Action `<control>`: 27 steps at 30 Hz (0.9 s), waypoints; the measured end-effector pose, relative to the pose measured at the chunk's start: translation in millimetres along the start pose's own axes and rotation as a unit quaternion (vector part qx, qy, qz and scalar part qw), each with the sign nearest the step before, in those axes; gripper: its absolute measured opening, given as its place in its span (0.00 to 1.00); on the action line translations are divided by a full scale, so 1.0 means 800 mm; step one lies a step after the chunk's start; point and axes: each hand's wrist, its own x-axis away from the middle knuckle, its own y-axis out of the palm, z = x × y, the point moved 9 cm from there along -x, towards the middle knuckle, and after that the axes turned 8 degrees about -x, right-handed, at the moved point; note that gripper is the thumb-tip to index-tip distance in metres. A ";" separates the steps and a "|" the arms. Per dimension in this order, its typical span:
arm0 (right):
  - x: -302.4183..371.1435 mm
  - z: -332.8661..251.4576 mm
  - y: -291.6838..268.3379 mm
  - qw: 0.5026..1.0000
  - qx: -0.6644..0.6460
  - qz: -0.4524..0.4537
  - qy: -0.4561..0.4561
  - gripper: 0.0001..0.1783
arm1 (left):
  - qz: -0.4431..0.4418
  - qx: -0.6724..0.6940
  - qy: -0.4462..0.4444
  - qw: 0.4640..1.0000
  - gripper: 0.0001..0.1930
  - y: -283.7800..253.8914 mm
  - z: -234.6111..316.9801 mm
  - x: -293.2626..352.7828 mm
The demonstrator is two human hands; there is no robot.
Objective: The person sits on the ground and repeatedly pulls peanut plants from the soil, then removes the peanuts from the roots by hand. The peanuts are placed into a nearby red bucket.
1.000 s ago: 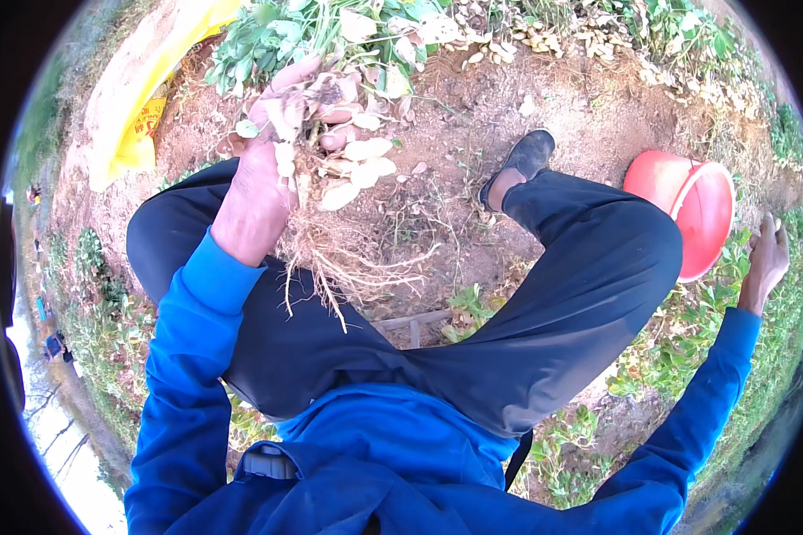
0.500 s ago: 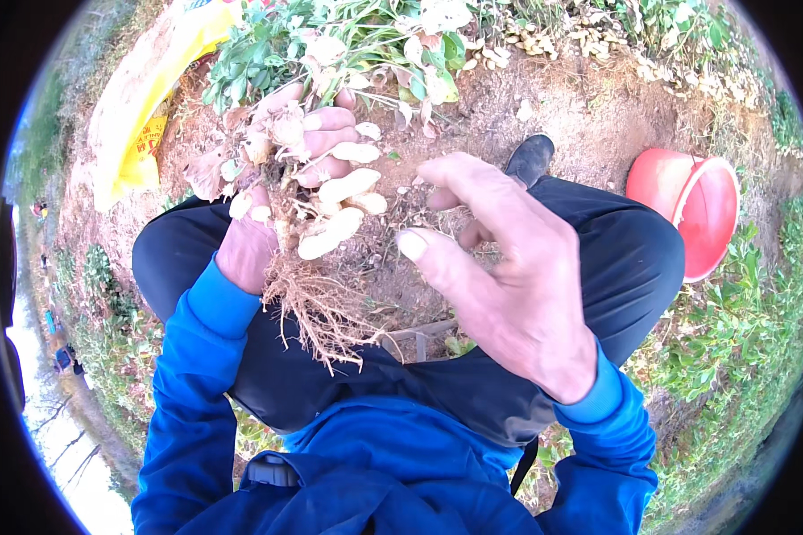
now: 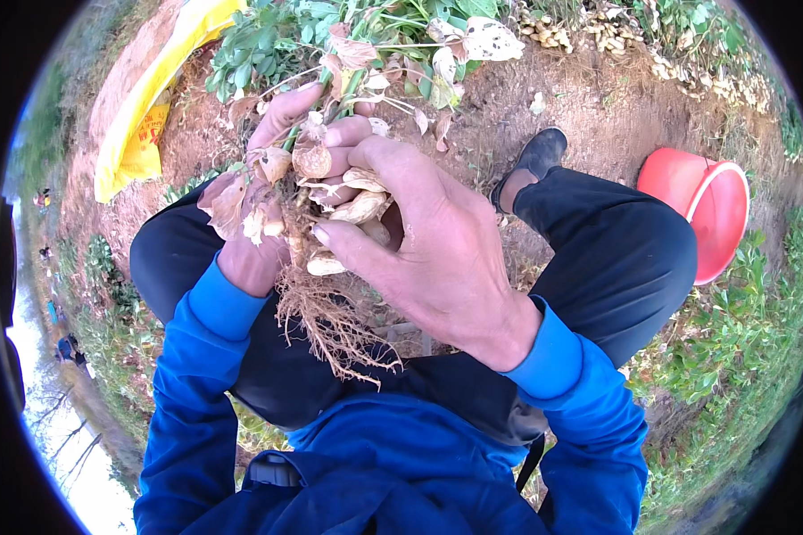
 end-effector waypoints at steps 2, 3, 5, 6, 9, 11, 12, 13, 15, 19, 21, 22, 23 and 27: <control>0.001 0.003 -0.002 1.000 0.010 0.005 0.013 0.21 | -0.051 0.044 -0.041 0.997 0.17 0.009 -0.007 0.000; 0.001 0.004 -0.003 0.999 0.013 0.008 0.032 0.19 | -0.109 0.092 -0.082 0.986 0.17 0.024 -0.013 0.003; 0.003 0.005 -0.006 0.999 -0.007 0.017 0.034 0.17 | -0.085 0.093 -0.086 0.988 0.19 0.025 -0.012 0.005; 0.004 0.007 -0.008 0.999 -0.030 0.022 0.018 0.16 | -0.117 0.088 -0.093 0.985 0.19 0.030 -0.012 0.004; 0.004 0.009 -0.009 0.999 -0.048 0.012 0.007 0.14 | -0.109 0.095 -0.106 0.984 0.22 0.032 -0.015 0.007; 0.006 0.013 -0.009 0.998 -0.063 0.018 0.019 0.13 | -0.080 0.132 -0.124 0.980 0.22 0.035 -0.020 0.010; 0.006 0.010 -0.007 0.996 -0.085 0.012 0.012 0.11 | -0.079 0.129 -0.132 0.980 0.22 0.037 -0.020 0.012; 0.005 0.010 -0.007 0.995 -0.096 0.017 0.020 0.11 | -0.083 0.130 -0.134 0.979 0.21 0.038 -0.020 0.012; 0.004 0.010 -0.009 0.992 -0.117 0.029 0.037 0.11 | -0.090 0.131 -0.139 0.978 0.20 0.039 -0.020 0.013; 0.004 -0.048 -0.022 0.924 0.328 0.061 -0.187 0.14 | -0.165 0.136 -0.139 0.967 0.20 0.038 -0.013 0.016; -0.007 -0.037 -0.089 0.916 0.339 0.178 -0.120 0.16 | -0.212 0.165 -0.104 0.958 0.20 0.045 0.003 0.027; -0.010 -0.035 -0.099 0.932 0.278 0.192 -0.129 0.14 | -0.232 0.178 -0.084 0.953 0.21 0.048 0.014 0.036; -0.011 -0.013 -0.101 0.972 0.148 0.177 -0.048 0.14 | -0.245 0.166 -0.071 0.952 0.21 0.048 0.019 0.035; 0.012 0.045 -0.029 0.948 -0.214 0.052 0.230 0.17 | -0.244 0.177 -0.055 0.952 0.22 0.052 0.026 0.028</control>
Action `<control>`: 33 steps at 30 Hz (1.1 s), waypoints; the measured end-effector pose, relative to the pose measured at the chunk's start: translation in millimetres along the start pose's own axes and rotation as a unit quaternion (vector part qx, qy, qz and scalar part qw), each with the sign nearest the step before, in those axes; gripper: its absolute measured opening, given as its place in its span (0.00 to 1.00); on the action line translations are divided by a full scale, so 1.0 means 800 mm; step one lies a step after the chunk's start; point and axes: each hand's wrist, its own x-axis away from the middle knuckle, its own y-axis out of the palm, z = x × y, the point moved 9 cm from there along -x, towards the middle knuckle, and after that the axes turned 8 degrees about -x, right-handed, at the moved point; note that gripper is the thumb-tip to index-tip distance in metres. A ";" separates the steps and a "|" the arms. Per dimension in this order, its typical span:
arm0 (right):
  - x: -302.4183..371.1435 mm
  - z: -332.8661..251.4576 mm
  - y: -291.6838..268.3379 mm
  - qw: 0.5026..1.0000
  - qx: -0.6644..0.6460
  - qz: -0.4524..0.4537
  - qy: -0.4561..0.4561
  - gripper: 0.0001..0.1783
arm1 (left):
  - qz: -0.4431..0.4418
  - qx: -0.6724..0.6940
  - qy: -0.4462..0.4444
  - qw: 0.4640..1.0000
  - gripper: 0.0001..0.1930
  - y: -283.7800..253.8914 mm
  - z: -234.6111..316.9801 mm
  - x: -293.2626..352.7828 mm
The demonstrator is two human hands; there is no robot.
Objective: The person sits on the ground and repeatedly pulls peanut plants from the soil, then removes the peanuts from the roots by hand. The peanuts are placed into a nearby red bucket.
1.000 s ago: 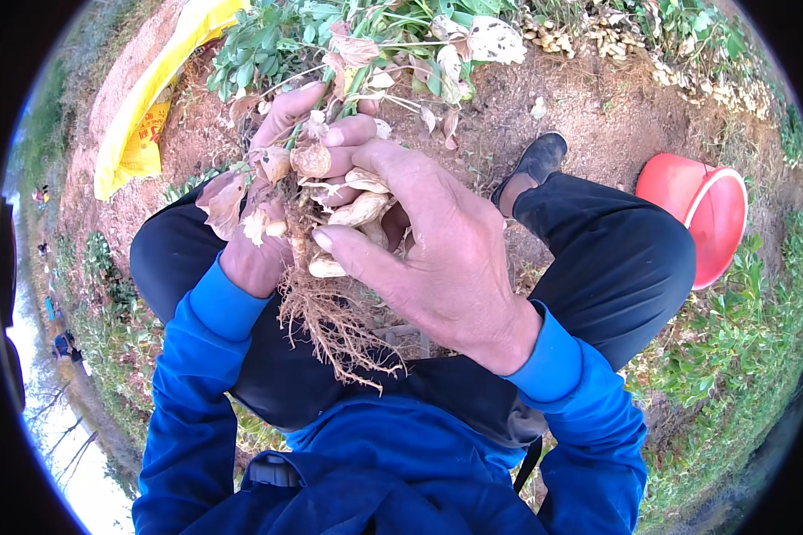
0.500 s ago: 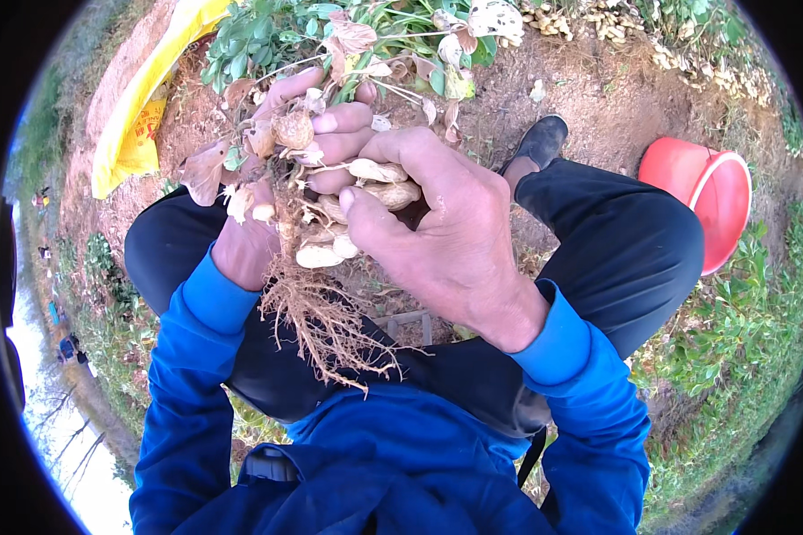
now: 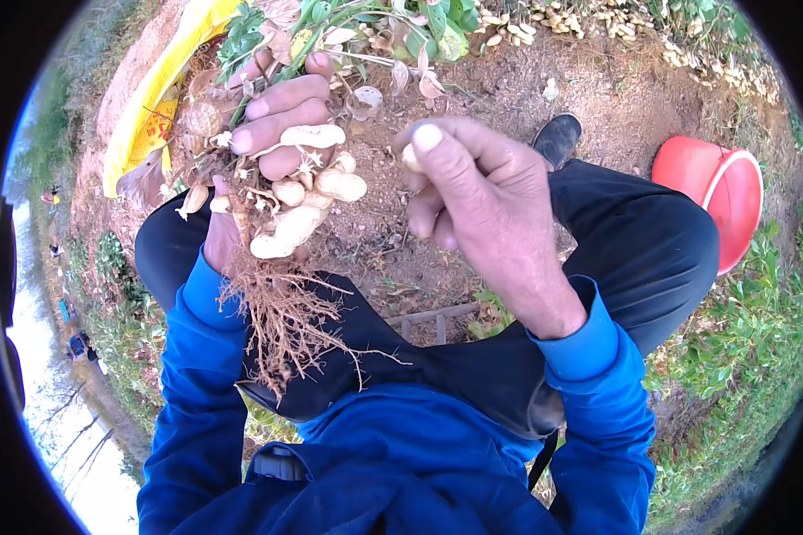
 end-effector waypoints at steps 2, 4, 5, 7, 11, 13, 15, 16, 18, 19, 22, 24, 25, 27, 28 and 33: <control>0.011 0.028 0.022 0.991 -0.068 -0.062 0.101 0.22 | 0.051 0.018 0.023 0.998 0.23 -0.002 -0.002 0.000; 0.012 0.029 0.037 0.984 -0.112 -0.093 0.100 0.28 | 0.047 0.039 0.016 0.998 0.23 0.003 -0.008 -0.004; 0.013 0.029 0.044 0.980 -0.134 -0.108 0.099 0.31 | 0.034 0.016 0.012 0.999 0.22 -0.004 -0.004 -0.006; 0.017 0.017 0.048 0.985 -0.110 -0.125 0.053 0.34 | 0.047 -0.026 0.011 0.998 0.22 -0.001 -0.003 -0.004; 0.009 0.022 0.054 0.987 -0.116 -0.101 0.035 0.32 | 0.045 -0.047 -0.006 0.998 0.22 0.000 -0.009 -0.007; 0.007 0.021 0.053 0.990 -0.100 -0.094 0.035 0.28 | 0.035 -0.019 -0.020 0.999 0.22 0.002 -0.013 -0.006; 0.008 0.027 0.044 0.995 -0.039 -0.091 0.030 0.26 | 0.029 -0.003 -0.028 0.999 0.23 0.007 -0.020 -0.006; 0.009 0.028 0.042 0.996 -0.010 -0.090 0.027 0.25 | 0.026 0.004 -0.032 0.999 0.23 0.008 -0.021 -0.006; 0.014 0.024 0.049 0.992 -0.089 -0.081 0.043 0.20 | -0.001 0.006 -0.027 1.000 0.25 0.007 -0.022 -0.006; 0.016 0.022 0.048 0.990 -0.106 -0.080 0.042 0.19 | -0.002 -0.003 -0.028 1.000 0.25 0.010 -0.023 -0.007; 0.013 0.013 0.040 0.991 -0.108 -0.083 -0.005 0.13 | 0.006 0.000 -0.036 0.999 0.25 0.011 -0.030 -0.006; 0.011 0.009 0.037 0.982 -0.153 -0.105 -0.014 0.11 | 0.018 -0.008 -0.042 0.999 0.25 0.010 -0.032 -0.003; 0.012 0.010 0.035 0.976 -0.192 -0.097 -0.014 0.08 | 0.021 0.012 -0.046 0.999 0.25 0.009 -0.035 -0.002; 0.015 0.012 0.040 0.990 -0.132 -0.049 -0.006 0.07 | 0.023 0.016 -0.053 0.998 0.25 0.005 -0.034 -0.004; 0.017 0.014 0.043 0.994 -0.103 -0.026 -0.002 0.06 | 0.024 0.017 -0.056 0.998 0.25 0.004 -0.032 -0.003; 0.012 0.028 0.037 0.994 -0.088 -0.048 0.043 0.17 | 0.040 0.016 0.001 0.999 0.21 -0.002 -0.027 -0.008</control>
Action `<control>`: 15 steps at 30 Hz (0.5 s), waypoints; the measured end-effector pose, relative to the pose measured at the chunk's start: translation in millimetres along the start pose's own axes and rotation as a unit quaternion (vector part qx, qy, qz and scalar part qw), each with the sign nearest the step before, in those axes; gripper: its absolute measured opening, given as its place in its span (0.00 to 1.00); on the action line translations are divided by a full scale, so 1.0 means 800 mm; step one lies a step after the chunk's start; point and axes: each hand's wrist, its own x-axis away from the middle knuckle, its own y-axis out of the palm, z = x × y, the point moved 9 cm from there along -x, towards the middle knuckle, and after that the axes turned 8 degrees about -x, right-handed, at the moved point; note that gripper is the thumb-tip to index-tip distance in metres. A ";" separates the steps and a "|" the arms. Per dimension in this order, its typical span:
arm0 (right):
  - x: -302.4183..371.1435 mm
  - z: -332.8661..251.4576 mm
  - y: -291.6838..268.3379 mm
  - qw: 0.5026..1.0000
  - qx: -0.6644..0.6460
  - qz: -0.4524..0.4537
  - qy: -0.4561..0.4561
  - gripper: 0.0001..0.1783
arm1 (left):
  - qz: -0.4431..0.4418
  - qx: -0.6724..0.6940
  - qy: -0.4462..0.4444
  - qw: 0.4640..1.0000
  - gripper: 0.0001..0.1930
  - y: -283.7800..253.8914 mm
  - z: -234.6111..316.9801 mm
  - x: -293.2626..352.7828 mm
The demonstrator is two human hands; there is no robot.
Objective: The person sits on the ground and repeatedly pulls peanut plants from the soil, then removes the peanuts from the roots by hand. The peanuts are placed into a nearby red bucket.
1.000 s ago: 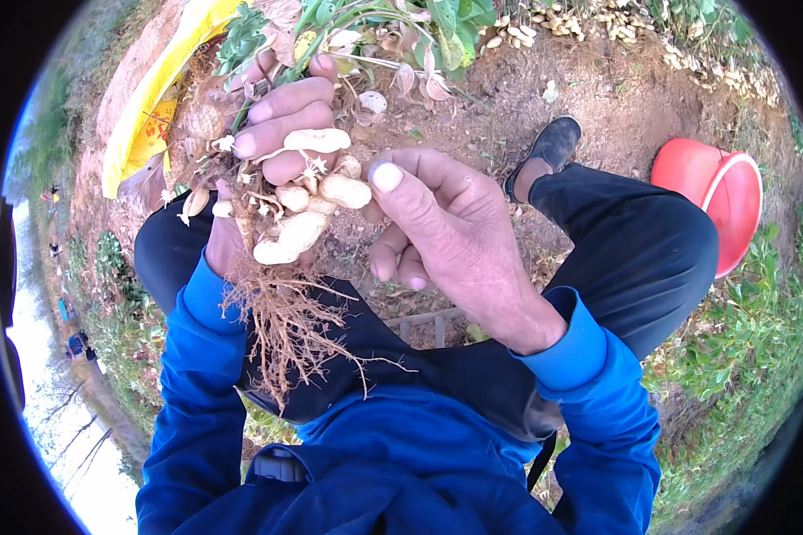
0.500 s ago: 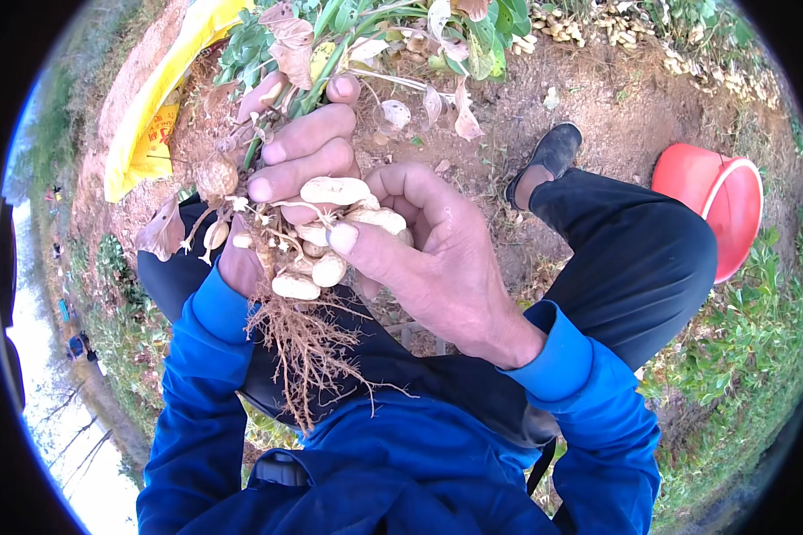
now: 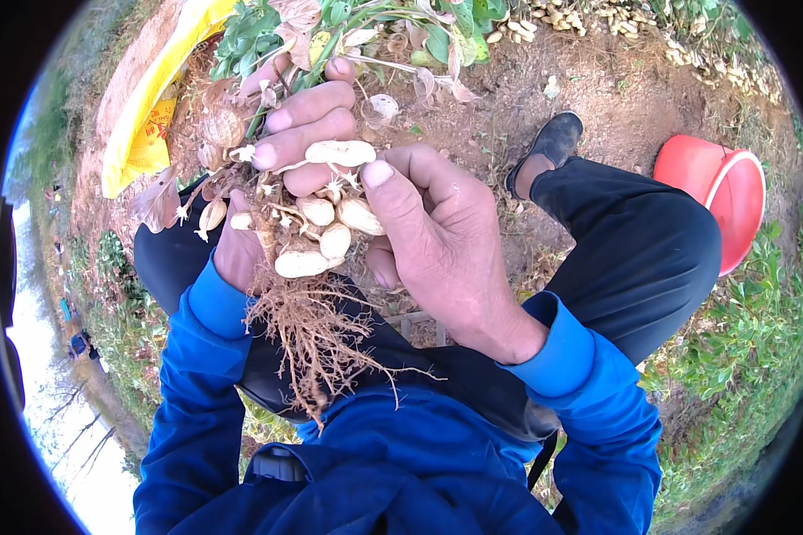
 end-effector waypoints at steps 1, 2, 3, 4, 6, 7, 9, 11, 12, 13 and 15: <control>0.000 0.000 0.002 1.000 0.004 -0.003 0.006 0.17 | 0.009 -0.005 0.006 1.000 0.21 -0.002 0.003 -0.001; 0.000 -0.002 0.005 1.000 0.008 -0.007 0.012 0.18 | 0.018 -0.009 0.012 1.000 0.21 -0.004 0.006 -0.003; 0.000 -0.002 0.007 1.000 0.012 -0.011 0.018 0.18 | 0.027 -0.014 0.018 0.999 0.20 -0.005 0.008 -0.003; 0.002 -0.007 0.008 0.999 0.038 -0.019 -0.001 0.18 | 0.030 -0.022 0.014 0.999 0.20 -0.004 0.008 -0.003; 0.002 -0.006 0.007 0.999 0.042 -0.028 -0.014 0.17 | 0.021 -0.055 0.008 0.998 0.20 -0.006 0.009 -0.005; 0.003 -0.005 0.007 0.998 0.043 -0.033 -0.019 0.17 | 0.019 -0.071 0.006 0.997 0.20 -0.007 0.008 -0.004; 0.004 -0.003 0.007 0.999 -0.015 -0.044 -0.002 0.15 | 0.017 -0.052 -0.007 0.998 0.21 -0.002 0.003 -0.002; 0.003 -0.007 0.000 0.997 -0.041 -0.063 0.007 0.14 | 0.011 -0.031 -0.022 0.999 0.22 0.003 0.000 0.000; 0.001 -0.012 -0.006 0.998 -0.034 -0.060 0.014 0.11 | -0.007 -0.036 -0.042 0.998 0.22 0.004 -0.005 0.001; 0.000 -0.027 -0.009 0.993 0.058 -0.054 -0.084 0.10 | 0.001 -0.016 -0.048 0.999 0.22 0.009 -0.012 0.003; 0.011 -0.057 0.003 0.922 0.283 -0.046 -0.260 0.10 | 0.012 -0.030 -0.068 0.997 0.22 0.007 -0.015 0.002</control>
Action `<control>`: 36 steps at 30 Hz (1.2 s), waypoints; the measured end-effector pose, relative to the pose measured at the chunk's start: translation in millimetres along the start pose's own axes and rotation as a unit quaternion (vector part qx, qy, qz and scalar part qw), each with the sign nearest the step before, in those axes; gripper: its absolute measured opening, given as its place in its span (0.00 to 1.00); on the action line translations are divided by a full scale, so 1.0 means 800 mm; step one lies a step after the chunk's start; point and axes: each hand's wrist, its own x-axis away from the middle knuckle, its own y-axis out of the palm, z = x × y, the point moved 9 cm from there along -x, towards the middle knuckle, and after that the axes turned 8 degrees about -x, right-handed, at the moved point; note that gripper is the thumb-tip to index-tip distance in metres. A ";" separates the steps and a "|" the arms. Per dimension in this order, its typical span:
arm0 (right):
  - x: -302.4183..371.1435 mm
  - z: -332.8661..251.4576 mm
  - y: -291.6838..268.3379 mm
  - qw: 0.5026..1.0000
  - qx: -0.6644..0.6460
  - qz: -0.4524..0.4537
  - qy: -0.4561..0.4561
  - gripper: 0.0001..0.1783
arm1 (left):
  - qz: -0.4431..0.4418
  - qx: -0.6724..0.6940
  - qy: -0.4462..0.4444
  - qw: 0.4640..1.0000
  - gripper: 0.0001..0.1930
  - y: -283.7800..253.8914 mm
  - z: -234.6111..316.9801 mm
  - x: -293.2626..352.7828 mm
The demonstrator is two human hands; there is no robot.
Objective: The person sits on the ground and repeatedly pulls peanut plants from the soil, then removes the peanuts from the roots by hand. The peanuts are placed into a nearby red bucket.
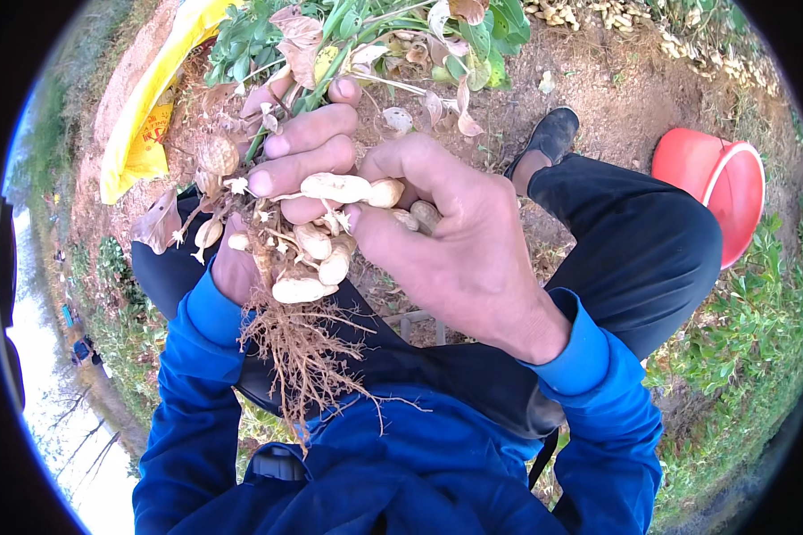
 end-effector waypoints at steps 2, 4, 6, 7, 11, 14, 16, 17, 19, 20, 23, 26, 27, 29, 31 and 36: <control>0.000 -0.022 -0.001 0.988 0.146 0.010 -0.048 0.12 | 0.001 0.023 0.015 1.000 0.22 0.003 -0.002 -0.002; 0.000 -0.012 -0.002 0.989 0.150 0.010 0.015 0.14 | 0.042 0.048 0.024 0.998 0.21 -0.002 0.000 0.002; 0.003 -0.002 -0.008 0.994 0.099 0.039 0.010 0.09 | 0.011 0.054 -0.006 0.998 0.22 -0.006 -0.007 0.000; 0.002 0.002 -0.013 0.995 0.082 0.053 0.004 0.07 | 0.016 0.064 0.002 0.998 0.21 -0.002 -0.002 0.002; -0.005 0.023 -0.088 0.973 -0.092 0.168 0.132 0.01 | -0.040 -0.020 0.036 0.998 0.20 0.011 0.034 0.017; 0.007 0.033 -0.025 0.963 -0.157 0.067 0.211 0.05 | 0.066 -0.025 -0.001 0.997 0.21 -0.011 0.011 0.009; 0.019 0.023 0.002 0.971 -0.153 0.009 0.183 0.08 | 0.074 -0.060 0.004 0.995 0.23 -0.012 0.016 0.009; 0.016 0.007 0.009 0.989 -0.114 -0.001 0.089 0.09 | 0.074 -0.054 0.012 0.996 0.23 -0.014 0.020 0.007; 0.013 -0.012 0.017 0.999 -0.041 -0.012 -0.015 0.10 | 0.129 -0.099 0.050 0.985 0.24 -0.018 0.022 0.012; 0.010 -0.012 0.017 1.000 -0.008 -0.013 -0.023 0.11 | 0.102 -0.083 0.031 0.991 0.23 -0.019 0.019 0.010; 0.008 -0.013 0.024 0.996 0.074 -0.042 -0.012 0.12 | 0.099 -0.082 0.062 0.990 0.20 -0.020 0.025 0.010; 0.014 -0.001 0.029 0.996 0.085 -0.024 0.005 0.13 | 0.121 -0.057 0.090 0.987 0.19 -0.020 0.021 0.007; 0.017 0.003 0.028 0.996 0.084 -0.007 -0.007 0.13 | 0.140 -0.059 0.089 0.984 0.18 -0.023 0.020 0.006; 0.018 0.005 0.027 0.997 0.076 0.023 0.006 0.13 | 0.145 -0.064 0.091 0.983 0.17 -0.029 0.020 0.006; 0.018 0.008 0.026 0.997 0.066 0.027 0.013 0.14 | 0.267 -0.162 0.116 0.943 0.17 -0.047 0.028 0.015; 0.015 0.010 0.030 0.996 0.091 -0.005 0.017 0.13 | 0.164 -0.084 0.082 0.979 0.18 -0.049 0.015 0.008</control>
